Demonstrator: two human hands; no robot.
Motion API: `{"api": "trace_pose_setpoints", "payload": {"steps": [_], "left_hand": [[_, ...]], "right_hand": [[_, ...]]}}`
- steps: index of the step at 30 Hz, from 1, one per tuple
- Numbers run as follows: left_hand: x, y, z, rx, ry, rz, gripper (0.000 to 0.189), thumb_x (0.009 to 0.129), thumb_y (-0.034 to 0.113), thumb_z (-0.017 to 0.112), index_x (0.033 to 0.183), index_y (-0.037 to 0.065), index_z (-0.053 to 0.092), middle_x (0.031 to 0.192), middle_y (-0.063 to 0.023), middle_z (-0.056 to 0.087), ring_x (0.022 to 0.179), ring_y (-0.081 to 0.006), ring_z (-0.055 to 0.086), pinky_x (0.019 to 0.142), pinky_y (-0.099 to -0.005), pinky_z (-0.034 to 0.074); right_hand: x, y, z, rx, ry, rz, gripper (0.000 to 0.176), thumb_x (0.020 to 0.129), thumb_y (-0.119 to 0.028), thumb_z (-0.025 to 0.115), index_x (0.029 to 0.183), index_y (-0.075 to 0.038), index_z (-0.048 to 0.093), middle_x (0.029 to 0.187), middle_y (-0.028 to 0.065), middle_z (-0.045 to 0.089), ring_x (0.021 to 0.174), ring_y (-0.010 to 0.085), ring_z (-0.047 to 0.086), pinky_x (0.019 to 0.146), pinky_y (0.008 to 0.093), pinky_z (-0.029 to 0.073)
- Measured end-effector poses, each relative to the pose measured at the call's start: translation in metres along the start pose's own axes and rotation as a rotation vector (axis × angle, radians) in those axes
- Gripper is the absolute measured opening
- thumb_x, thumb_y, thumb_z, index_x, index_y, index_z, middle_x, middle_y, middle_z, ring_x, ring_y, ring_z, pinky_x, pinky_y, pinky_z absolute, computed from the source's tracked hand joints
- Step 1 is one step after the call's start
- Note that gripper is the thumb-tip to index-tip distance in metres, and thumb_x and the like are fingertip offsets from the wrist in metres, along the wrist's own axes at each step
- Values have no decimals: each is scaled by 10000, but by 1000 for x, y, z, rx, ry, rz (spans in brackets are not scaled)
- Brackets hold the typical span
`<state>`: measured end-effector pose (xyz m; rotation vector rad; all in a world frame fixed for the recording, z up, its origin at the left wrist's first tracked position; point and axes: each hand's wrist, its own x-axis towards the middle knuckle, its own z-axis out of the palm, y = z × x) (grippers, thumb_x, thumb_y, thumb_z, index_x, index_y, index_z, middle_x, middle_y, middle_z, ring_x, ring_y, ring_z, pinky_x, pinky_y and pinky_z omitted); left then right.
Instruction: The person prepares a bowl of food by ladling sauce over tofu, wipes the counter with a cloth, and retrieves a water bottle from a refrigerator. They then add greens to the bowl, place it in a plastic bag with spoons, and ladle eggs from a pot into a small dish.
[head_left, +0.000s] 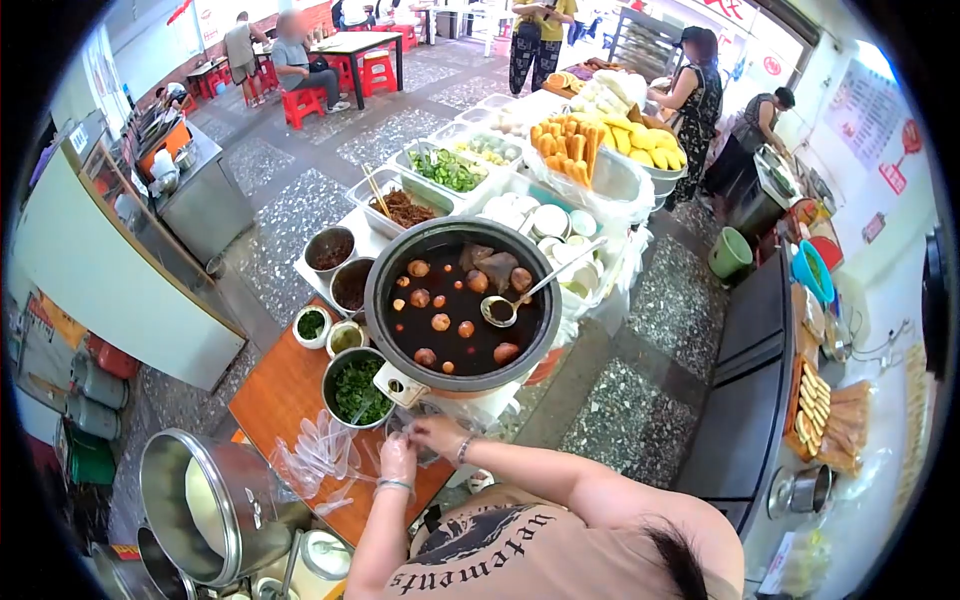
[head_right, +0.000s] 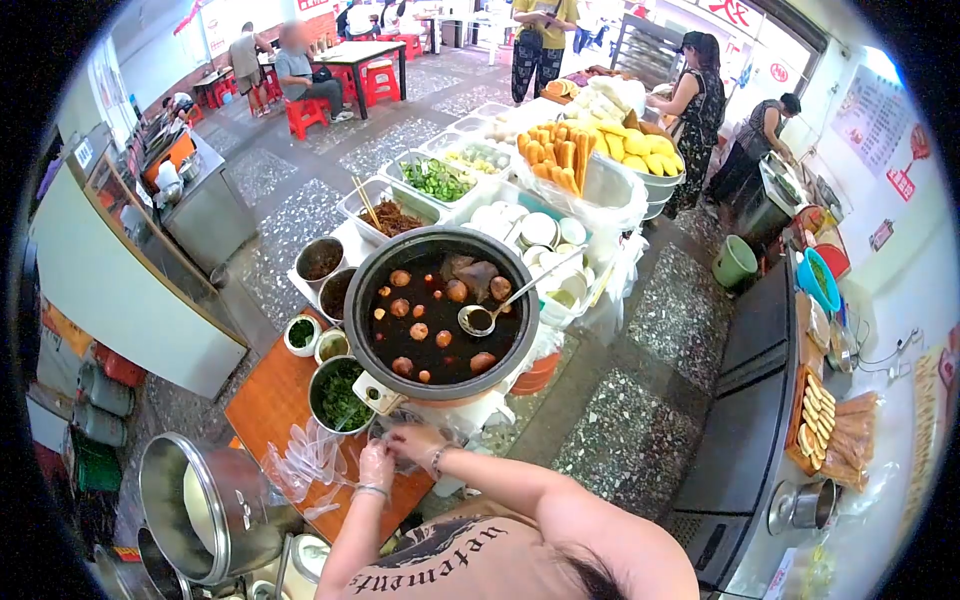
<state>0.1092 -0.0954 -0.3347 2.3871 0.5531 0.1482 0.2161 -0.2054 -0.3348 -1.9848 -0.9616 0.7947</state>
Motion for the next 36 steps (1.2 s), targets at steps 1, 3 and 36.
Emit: {"api": "trace_pose_setpoints", "payload": {"steps": [1, 3, 36], "left_hand": [[2, -3, 1, -1, -1, -4, 171, 807, 160, 601, 856, 4, 651, 860, -210, 611, 813, -377, 599, 741, -436, 482], [-2, -11, 6, -91, -26, -14, 179, 807, 165, 599, 860, 10, 671, 861, -211, 620, 817, -371, 602, 748, -440, 481], [34, -32, 47, -430, 110, -421, 289, 823, 17, 506, 1103, 82, 539, 1001, -199, 619, 908, -348, 611, 802, -410, 470]], "right_hand": [[0, 2, -1, 1, -3, 1, 250, 852, -297, 568, 980, -91, 631, 913, 136, 657, 872, 306, 622, 783, 383, 478], [-2, 0, -2, 122, -6, 34, 249, 858, -302, 564, 970, -88, 622, 926, 128, 657, 875, 302, 621, 792, 376, 478], [60, 33, 17, -156, 22, 77, 289, 772, -270, 682, 919, -27, 627, 805, 139, 654, 748, 261, 631, 687, 359, 480]]}}
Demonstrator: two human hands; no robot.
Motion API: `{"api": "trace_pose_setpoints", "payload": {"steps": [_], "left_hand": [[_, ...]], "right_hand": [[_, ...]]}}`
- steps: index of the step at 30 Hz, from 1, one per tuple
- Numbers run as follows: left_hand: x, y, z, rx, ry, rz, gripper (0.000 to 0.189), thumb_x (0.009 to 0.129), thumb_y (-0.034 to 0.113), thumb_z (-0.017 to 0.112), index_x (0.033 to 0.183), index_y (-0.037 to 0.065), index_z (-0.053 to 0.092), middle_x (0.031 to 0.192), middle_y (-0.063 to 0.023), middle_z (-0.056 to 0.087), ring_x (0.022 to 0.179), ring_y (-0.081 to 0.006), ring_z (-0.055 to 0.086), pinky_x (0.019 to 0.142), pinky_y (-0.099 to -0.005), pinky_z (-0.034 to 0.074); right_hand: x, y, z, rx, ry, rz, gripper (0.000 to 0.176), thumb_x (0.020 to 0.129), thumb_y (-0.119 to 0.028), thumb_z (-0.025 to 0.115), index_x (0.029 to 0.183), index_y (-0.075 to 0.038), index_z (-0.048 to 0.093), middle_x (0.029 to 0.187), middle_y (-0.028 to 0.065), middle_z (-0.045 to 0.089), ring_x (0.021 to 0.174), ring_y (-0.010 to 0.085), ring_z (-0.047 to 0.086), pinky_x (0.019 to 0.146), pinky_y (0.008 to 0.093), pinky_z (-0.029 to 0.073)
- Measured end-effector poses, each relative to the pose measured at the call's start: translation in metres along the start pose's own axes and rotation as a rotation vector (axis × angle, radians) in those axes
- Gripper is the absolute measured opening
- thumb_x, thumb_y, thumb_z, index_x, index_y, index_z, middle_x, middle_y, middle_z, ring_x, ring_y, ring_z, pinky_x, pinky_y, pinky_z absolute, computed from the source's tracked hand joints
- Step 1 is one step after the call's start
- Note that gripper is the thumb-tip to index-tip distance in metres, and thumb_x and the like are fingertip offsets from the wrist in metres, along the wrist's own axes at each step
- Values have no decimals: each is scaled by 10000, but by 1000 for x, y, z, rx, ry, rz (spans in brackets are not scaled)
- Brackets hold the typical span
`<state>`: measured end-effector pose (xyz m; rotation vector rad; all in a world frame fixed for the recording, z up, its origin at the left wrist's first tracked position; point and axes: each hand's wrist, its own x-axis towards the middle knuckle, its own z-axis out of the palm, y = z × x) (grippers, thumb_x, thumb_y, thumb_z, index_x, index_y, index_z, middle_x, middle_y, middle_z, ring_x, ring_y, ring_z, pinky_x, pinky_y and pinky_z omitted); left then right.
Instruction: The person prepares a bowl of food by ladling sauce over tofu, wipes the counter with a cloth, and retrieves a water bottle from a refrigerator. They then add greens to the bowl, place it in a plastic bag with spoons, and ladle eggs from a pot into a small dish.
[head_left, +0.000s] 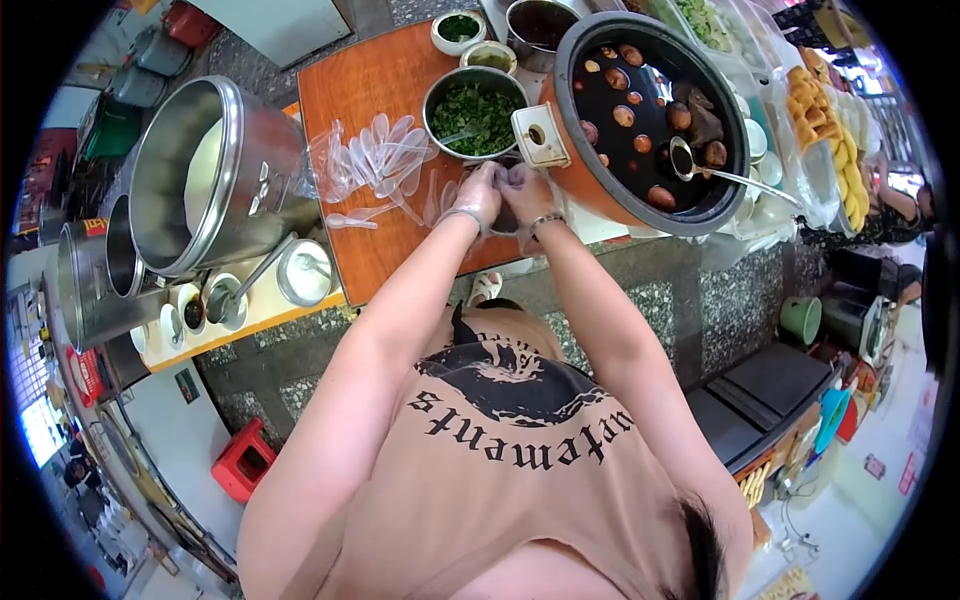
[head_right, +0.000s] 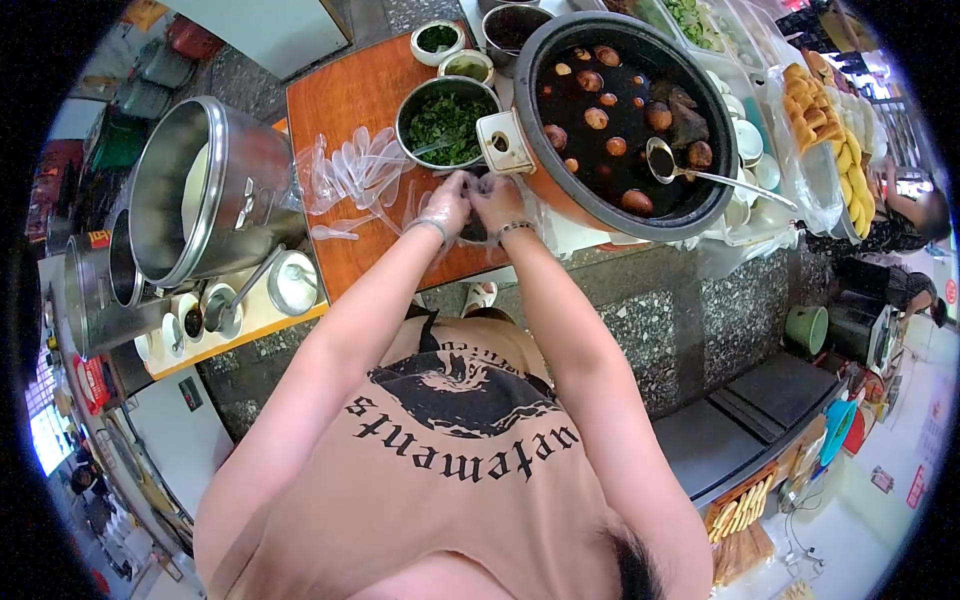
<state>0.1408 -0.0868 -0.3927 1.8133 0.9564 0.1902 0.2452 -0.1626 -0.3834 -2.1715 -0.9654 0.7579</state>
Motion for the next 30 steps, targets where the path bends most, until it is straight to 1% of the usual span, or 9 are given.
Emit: {"api": "trace_pose_setpoints", "payload": {"steps": [1, 3, 7, 10, 13, 17, 19, 22, 30], "left_hand": [[0, -6, 2, 119, 74, 174, 326, 814, 13, 522, 1131, 86, 537, 996, -191, 622, 881, -328, 627, 783, -395, 486], [-8, 0, -5, 95, 64, 134, 329, 808, 17, 531, 1130, 86, 536, 1005, -191, 623, 899, -319, 626, 787, -388, 487], [-23, 25, -23, 139, 56, 155, 252, 801, 75, 597, 1051, 77, 560, 1007, -177, 593, 963, -329, 593, 813, -386, 479], [-27, 30, -24, 209, 53, 236, 208, 804, 114, 620, 1005, 79, 578, 974, -165, 567, 950, -342, 578, 803, -397, 477], [-24, 27, -19, 216, 35, 309, 179, 807, 122, 616, 979, 85, 586, 957, -156, 557, 931, -346, 575, 788, -404, 476], [-22, 34, -22, 279, 16, 314, 158, 805, 105, 589, 961, 83, 590, 959, -149, 564, 925, -347, 572, 782, -407, 475], [-25, 44, -28, 301, 62, 393, 154, 805, 105, 583, 956, 77, 592, 950, -146, 567, 913, -350, 573, 778, -411, 476], [-25, 45, -31, 419, 33, 609, 131, 815, 120, 571, 929, 56, 590, 919, -155, 567, 868, -347, 585, 766, -426, 482], [-31, 39, -30, 377, 45, 439, 143, 810, 165, 585, 896, 51, 568, 926, -170, 553, 867, -361, 579, 753, -440, 478]], "right_hand": [[-2, -2, -2, 0, -2, 0, 289, 772, -270, 682, 919, -27, 627, 805, 139, 654, 748, 261, 631, 687, 359, 480], [-7, 0, -6, 88, 7, -9, 362, 766, -342, 675, 964, -46, 615, 924, 147, 662, 846, 285, 632, 745, 361, 482], [-12, 5, -20, 244, -17, -52, 302, 787, -302, 700, 920, -51, 598, 853, 31, 621, 757, 147, 584, 717, 300, 475], [-14, 13, -18, 435, -46, 32, 307, 779, -256, 697, 975, -51, 577, 858, 61, 620, 787, 181, 601, 734, 321, 480], [1, 57, 10, 390, 111, -155, 343, 767, -182, 672, 1063, -60, 546, 860, 98, 622, 795, 231, 620, 744, 352, 489], [-32, -4, -20, 150, 137, 12, 408, 740, -119, 640, 1126, -78, 513, 903, 128, 629, 853, 284, 624, 770, 385, 490], [-35, -9, -18, -63, 320, -213, 387, 728, -88, 625, 1106, -87, 540, 928, 132, 632, 895, 303, 614, 792, 395, 485], [-31, 2, -18, -9, 152, -320, 357, 725, -74, 623, 1077, -93, 565, 951, 127, 633, 929, 314, 599, 802, 401, 475], [-32, -1, -27, -30, 65, -248, 206, 802, -212, 655, 924, -61, 588, 825, 134, 641, 767, 286, 634, 693, 373, 494]]}}
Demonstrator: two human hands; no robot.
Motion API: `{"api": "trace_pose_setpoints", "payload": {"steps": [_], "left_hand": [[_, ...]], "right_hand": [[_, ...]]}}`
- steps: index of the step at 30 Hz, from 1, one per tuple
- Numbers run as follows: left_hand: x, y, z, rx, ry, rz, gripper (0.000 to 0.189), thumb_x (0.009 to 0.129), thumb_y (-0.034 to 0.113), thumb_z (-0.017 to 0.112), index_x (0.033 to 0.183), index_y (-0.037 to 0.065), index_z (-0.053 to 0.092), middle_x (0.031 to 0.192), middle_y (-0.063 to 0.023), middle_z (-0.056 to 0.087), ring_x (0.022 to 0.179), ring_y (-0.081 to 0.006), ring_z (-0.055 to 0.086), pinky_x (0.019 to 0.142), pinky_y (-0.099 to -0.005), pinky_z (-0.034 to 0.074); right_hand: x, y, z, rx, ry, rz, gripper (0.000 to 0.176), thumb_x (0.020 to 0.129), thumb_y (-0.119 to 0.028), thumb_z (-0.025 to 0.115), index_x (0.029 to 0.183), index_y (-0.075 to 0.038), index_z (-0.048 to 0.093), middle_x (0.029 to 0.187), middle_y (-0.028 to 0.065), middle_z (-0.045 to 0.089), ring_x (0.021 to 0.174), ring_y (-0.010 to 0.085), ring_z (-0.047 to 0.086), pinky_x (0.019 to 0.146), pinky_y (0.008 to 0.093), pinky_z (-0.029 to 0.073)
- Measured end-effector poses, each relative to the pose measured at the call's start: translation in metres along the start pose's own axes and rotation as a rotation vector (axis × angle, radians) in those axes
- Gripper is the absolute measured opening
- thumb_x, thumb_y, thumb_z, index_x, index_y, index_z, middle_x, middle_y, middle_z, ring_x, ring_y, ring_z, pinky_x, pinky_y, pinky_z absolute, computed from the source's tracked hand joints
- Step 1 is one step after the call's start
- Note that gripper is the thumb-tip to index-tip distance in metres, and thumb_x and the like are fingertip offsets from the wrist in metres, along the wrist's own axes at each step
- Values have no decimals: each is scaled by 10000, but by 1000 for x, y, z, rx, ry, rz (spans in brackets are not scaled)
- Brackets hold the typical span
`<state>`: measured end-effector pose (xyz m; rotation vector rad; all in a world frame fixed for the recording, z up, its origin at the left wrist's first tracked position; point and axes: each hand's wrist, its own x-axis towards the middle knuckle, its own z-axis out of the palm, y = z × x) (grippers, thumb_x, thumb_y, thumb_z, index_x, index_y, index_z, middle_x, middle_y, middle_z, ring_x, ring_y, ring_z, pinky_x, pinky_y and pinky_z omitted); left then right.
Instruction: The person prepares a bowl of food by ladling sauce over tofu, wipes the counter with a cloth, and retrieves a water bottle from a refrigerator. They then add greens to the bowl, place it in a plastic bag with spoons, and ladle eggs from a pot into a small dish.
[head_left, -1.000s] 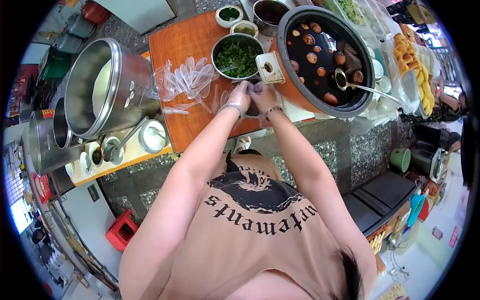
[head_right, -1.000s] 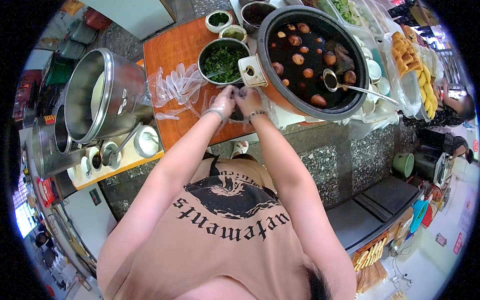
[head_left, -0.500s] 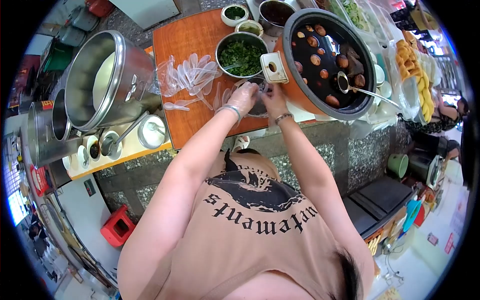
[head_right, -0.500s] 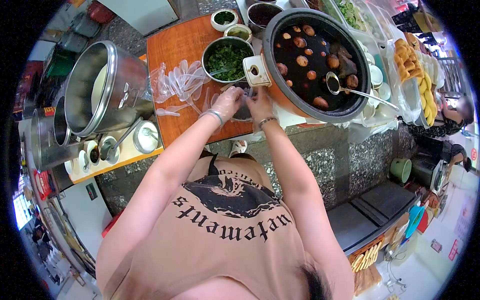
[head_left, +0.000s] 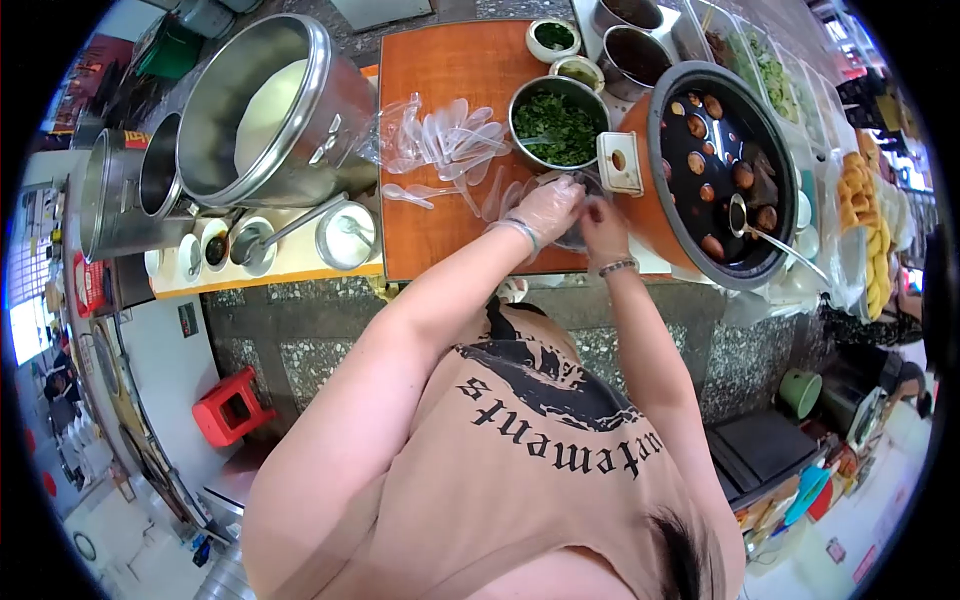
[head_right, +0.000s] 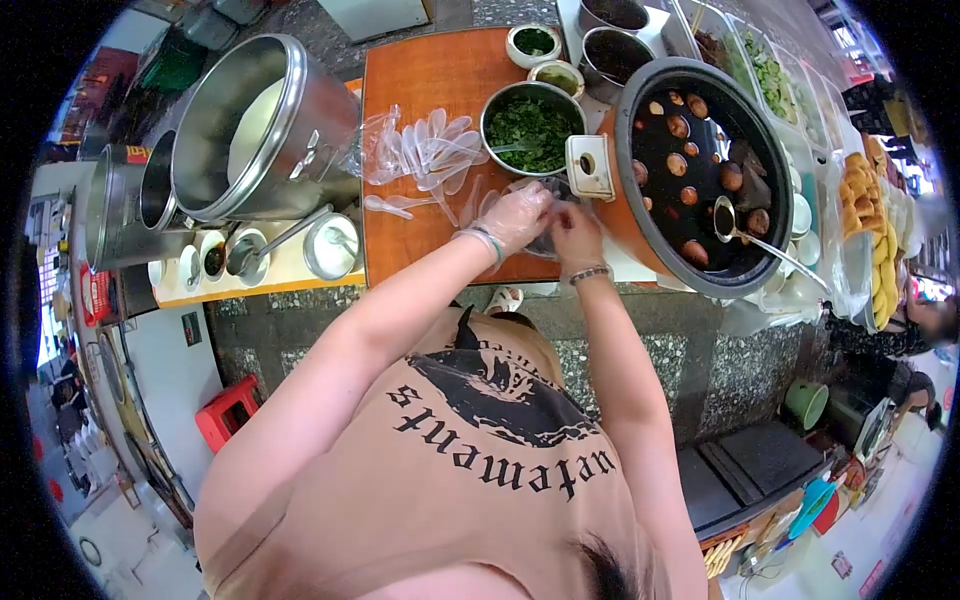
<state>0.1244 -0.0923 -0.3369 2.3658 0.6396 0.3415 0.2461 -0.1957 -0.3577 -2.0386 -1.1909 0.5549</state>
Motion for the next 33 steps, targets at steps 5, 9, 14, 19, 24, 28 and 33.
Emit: {"api": "trace_pose_setpoints", "payload": {"steps": [5, 9, 14, 19, 24, 28, 33], "left_hand": [[-20, -3, -25, -137, 172, -67, 349, 799, 290, 643, 1008, 31, 538, 1000, -190, 522, 933, -360, 554, 797, -429, 468], [-64, -57, -63, -119, 341, -199, 345, 808, 322, 673, 957, 36, 551, 925, -137, 534, 862, -294, 553, 780, -379, 458], [-96, -149, -99, 269, 484, -487, 495, 762, 385, 719, 1057, 39, 524, 963, -162, 547, 851, -329, 591, 743, -434, 508], [-46, -221, -103, 243, 348, -709, 348, 792, 295, 667, 975, 21, 554, 960, -159, 576, 984, -349, 572, 827, -442, 482], [-66, -205, -143, -71, 638, -511, 173, 851, 197, 565, 905, 33, 549, 909, -133, 577, 896, -328, 577, 759, -411, 458], [-106, -138, -158, -275, 312, -201, 162, 796, 64, 556, 949, 25, 519, 961, -190, 544, 885, -368, 541, 760, -429, 448], [-149, -132, -165, -525, -84, -87, 316, 774, 57, 615, 1076, 22, 528, 1019, -191, 536, 926, -351, 552, 793, -382, 484]], "right_hand": [[7, 8, 12, 20, 103, 279, 248, 794, -211, 660, 919, -26, 552, 812, 140, 609, 772, 292, 610, 708, 384, 475], [-17, -10, 10, 44, 180, 184, 241, 805, -210, 665, 905, -24, 548, 787, 118, 597, 732, 269, 590, 695, 378, 472], [-23, -107, 49, 195, -110, 84, 120, 858, -129, 609, 956, -60, 600, 837, 115, 650, 690, 204, 614, 633, 313, 483], [18, -136, 135, 227, -256, -15, 225, 830, -136, 626, 1030, -43, 582, 885, 163, 640, 801, 295, 629, 702, 342, 494], [56, -166, 168, 691, -231, 385, 416, 861, -198, 626, 1218, -32, 491, 1022, 126, 604, 936, 209, 592, 834, 335, 468], [58, -187, 182, 1337, -360, 536, 514, 891, -201, 587, 1327, -20, 383, 1238, 125, 494, 1035, 152, 528, 870, 313, 453], [27, -172, 176, 985, -403, 582, 303, 902, -142, 526, 1181, -21, 531, 1043, 73, 621, 967, 157, 566, 856, 294, 457]]}}
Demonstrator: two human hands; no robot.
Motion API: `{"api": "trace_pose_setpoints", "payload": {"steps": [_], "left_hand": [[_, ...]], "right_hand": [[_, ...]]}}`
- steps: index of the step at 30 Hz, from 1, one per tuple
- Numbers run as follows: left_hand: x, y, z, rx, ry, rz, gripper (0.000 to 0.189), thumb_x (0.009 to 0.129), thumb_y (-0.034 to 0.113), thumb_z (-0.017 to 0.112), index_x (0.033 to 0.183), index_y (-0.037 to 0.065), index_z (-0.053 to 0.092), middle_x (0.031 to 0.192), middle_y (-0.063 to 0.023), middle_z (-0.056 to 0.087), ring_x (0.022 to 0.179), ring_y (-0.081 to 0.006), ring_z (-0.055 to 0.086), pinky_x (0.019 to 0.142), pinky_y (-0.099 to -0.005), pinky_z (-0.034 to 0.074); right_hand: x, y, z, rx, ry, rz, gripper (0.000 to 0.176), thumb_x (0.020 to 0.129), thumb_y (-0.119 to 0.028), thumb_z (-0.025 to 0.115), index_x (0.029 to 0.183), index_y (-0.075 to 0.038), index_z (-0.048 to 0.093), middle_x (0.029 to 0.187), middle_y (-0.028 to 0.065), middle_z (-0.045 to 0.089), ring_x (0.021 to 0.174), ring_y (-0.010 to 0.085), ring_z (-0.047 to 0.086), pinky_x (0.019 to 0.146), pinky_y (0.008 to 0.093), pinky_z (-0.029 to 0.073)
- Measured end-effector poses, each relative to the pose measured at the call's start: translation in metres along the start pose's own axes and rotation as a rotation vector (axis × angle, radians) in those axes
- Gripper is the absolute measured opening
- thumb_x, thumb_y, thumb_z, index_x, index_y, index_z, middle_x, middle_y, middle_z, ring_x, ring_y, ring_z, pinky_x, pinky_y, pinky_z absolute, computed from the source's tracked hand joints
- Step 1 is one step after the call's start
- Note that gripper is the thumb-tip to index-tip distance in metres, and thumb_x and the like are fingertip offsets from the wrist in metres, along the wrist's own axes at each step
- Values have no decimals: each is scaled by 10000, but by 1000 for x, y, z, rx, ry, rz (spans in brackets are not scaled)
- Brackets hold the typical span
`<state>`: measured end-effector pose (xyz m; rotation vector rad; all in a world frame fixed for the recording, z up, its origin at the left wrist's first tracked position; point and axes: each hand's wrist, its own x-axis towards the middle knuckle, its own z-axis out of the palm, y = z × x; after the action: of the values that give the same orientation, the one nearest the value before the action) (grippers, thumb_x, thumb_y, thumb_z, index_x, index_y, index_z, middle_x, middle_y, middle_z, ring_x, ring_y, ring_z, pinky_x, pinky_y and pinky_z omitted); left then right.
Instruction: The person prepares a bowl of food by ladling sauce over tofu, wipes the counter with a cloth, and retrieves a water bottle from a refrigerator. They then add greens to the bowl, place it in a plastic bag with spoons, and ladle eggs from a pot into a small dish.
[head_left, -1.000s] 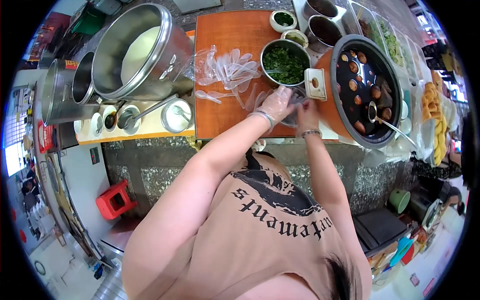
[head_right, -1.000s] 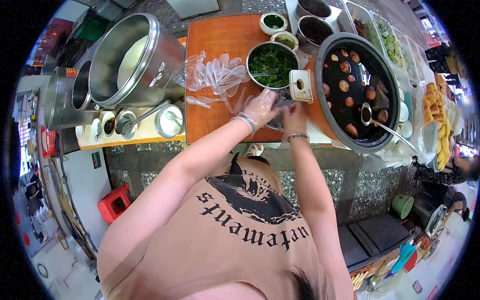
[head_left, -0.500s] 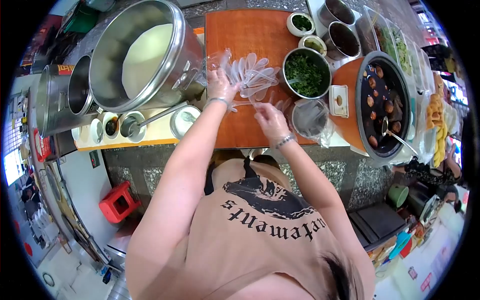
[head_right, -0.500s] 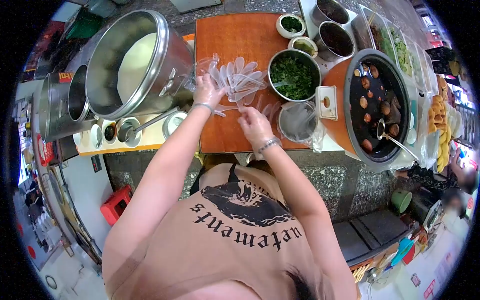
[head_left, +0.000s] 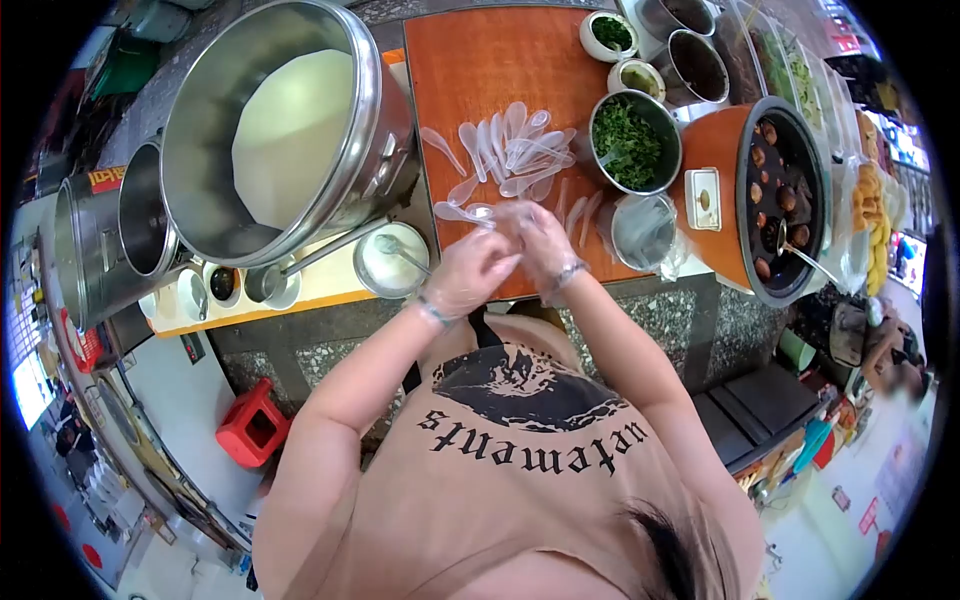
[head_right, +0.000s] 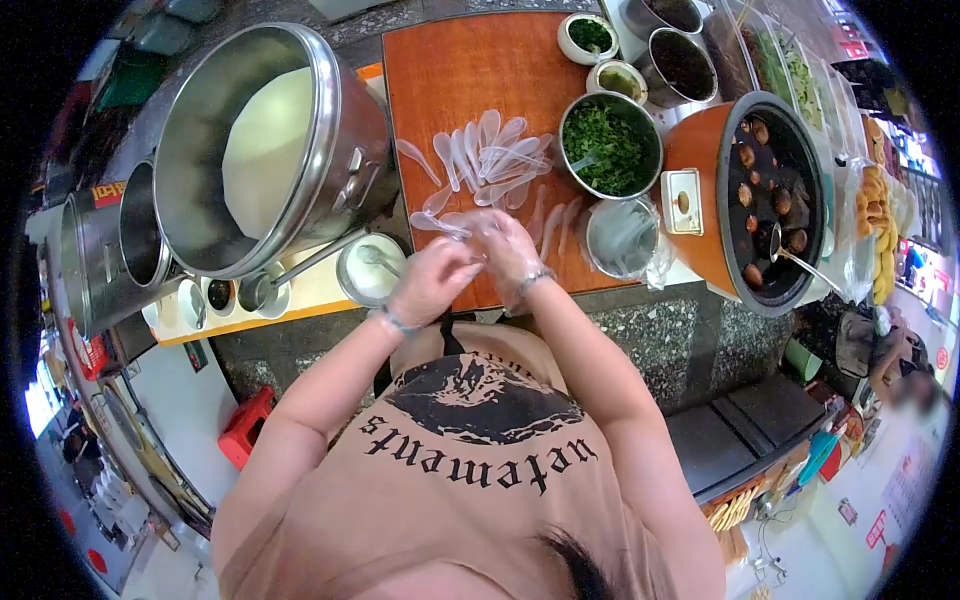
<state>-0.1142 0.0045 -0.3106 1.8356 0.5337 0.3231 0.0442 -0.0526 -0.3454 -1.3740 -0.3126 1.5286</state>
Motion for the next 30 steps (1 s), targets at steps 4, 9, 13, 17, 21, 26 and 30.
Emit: {"api": "trace_pose_setpoints", "payload": {"steps": [4, 9, 13, 17, 21, 26, 30], "left_hand": [[-29, -30, 7, 304, 199, -72, 419, 759, 123, 674, 1138, 53, 511, 1111, -183, 502, 987, -359, 524, 857, -421, 455], [3, -79, -1, 460, 394, -183, 428, 751, 116, 639, 1160, 76, 518, 1112, -167, 493, 1057, -369, 483, 918, -432, 415], [62, -94, -26, 504, 386, -177, 402, 763, 113, 637, 1153, 112, 541, 1123, -145, 496, 1075, -351, 480, 912, -416, 421], [108, -119, -40, 1049, 79, 145, 426, 774, 196, 632, 1193, 157, 564, 1309, -127, 428, 1242, -327, 383, 986, -452, 368], [142, -121, -37, 1438, -370, 39, 640, 883, 286, 511, 1458, 272, 231, 1547, -68, 70, 1417, -304, 77, 1036, -650, 201], [155, -131, -34, 1237, -346, 122, 412, 859, 202, 525, 1268, 205, 480, 1500, -128, 177, 1259, -336, 373, 893, -500, 475], [160, -137, -41, 1155, -359, 123, 318, 819, 229, 586, 1125, 156, 544, 1336, -138, 352, 1096, -311, 490, 778, -429, 544]], "right_hand": [[-3, 64, -12, -279, -90, 204, 420, 842, -214, 643, 1172, 13, 517, 1058, 83, 621, 947, 176, 586, 846, 315, 476], [17, 64, -14, -293, 142, -94, 515, 752, -222, 727, 1173, 10, 543, 978, 142, 643, 857, 193, 628, 767, 341, 515], [30, 6, -26, -1048, 281, -95, 488, 738, -311, 706, 1131, -55, 573, 1070, 199, 585, 1041, 368, 521, 922, 429, 421], [50, -5, -22, -1094, 538, -378, 504, 750, -338, 680, 1172, -91, 555, 1147, 187, 554, 1061, 361, 510, 923, 444, 421], [51, 10, -24, -1070, 493, -408, 537, 772, -330, 663, 1245, -113, 528, 1286, 175, 497, 1181, 351, 463, 997, 452, 388], [24, 18, -28, -1070, 587, -460, 498, 769, -262, 670, 1208, -84, 514, 1209, 213, 521, 1103, 385, 500, 956, 452, 412], [4, 10, -39, -1056, 612, -392, 537, 762, -278, 662, 1224, -55, 504, 1179, 203, 529, 1115, 379, 485, 969, 443, 400]]}}
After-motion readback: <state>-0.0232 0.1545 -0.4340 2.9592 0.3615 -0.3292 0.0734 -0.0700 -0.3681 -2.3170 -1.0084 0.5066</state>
